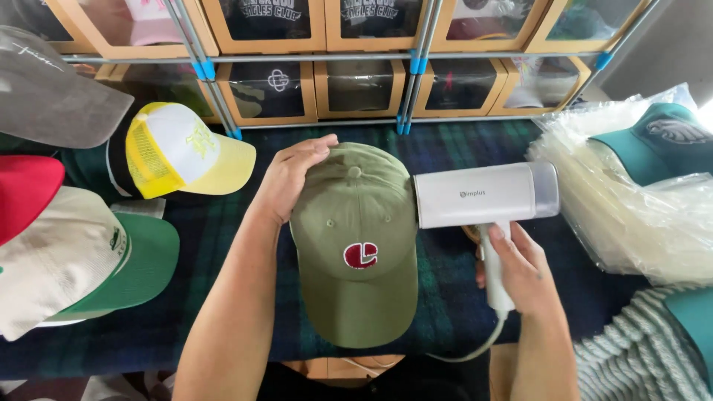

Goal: Cleaning and reshaping a baseball cap using a brush, hair dryer, and internal plastic supports.

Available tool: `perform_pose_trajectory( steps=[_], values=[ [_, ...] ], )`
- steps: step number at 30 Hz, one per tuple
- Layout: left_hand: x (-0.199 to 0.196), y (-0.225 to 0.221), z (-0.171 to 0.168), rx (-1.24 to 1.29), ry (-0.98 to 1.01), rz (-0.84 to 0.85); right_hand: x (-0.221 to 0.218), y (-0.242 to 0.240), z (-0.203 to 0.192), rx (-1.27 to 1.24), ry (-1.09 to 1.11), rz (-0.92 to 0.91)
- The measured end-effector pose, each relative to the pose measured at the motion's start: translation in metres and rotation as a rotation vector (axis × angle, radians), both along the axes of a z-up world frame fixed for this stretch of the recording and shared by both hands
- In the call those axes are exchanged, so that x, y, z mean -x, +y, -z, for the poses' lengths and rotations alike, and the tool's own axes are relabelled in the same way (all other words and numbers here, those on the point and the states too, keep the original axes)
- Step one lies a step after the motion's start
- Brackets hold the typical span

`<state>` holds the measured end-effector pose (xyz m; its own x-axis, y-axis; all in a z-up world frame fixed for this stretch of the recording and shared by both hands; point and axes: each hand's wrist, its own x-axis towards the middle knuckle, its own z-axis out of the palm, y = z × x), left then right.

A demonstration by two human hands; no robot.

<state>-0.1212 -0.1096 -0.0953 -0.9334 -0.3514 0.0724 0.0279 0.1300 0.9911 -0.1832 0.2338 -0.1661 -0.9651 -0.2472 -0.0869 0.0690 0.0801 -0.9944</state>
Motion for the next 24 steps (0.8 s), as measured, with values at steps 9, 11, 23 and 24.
perform_pose_trajectory(
  steps=[9, 11, 23, 24],
  values=[
    [-0.021, 0.016, 0.022, 0.480, 0.229, -0.394, -0.016, 0.004, 0.043, 0.048, 0.095, 0.011],
    [-0.029, 0.033, 0.018, 0.598, 0.220, -0.356, -0.022, 0.003, 0.015, -0.007, 0.170, 0.025],
    [0.004, 0.008, 0.009, 0.830, 0.084, -0.200, 0.020, -0.073, -0.189, -0.701, 0.510, -0.386],
    [0.013, 0.002, 0.005, 0.746, 0.002, -0.177, 0.029, -0.080, -0.197, -0.737, 0.526, -0.426]
  ],
)
